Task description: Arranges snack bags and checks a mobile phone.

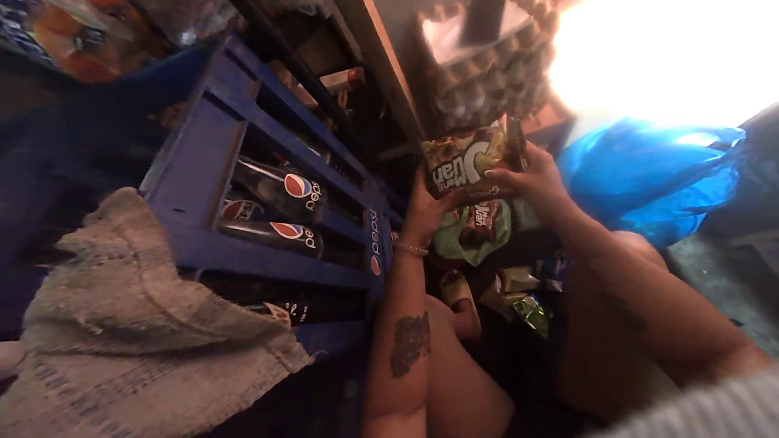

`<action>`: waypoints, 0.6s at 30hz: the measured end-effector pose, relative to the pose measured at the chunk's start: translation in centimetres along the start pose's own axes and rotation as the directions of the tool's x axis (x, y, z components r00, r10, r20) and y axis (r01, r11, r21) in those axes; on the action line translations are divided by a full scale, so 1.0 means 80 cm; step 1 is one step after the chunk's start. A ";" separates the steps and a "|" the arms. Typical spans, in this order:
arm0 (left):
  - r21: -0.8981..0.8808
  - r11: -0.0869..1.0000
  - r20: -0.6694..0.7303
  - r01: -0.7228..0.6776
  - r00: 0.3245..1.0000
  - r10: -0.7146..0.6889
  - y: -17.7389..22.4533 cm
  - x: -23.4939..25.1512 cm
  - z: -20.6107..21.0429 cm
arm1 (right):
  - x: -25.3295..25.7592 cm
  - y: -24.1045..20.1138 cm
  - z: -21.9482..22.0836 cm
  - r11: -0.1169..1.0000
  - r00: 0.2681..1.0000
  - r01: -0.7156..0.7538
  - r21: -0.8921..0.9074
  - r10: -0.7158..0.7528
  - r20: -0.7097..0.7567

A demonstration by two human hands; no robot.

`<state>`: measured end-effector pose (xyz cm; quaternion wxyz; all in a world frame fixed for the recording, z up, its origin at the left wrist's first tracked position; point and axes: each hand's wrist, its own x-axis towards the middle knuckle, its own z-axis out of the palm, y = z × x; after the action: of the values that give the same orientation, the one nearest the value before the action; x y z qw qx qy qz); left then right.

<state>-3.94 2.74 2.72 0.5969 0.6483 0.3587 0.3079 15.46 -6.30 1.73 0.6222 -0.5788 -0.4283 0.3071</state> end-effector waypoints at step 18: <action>-0.100 0.956 -0.319 -0.275 0.919 0.231 -0.032 0.006 0.053 | -0.004 0.006 -0.004 0.965 0.979 -0.164 0.205 0.185 -0.089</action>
<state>-0.40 0.85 -0.25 0.5344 0.5897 0.3362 0.5036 15.64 -6.69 1.21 0.6691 -0.5656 -0.3090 0.3700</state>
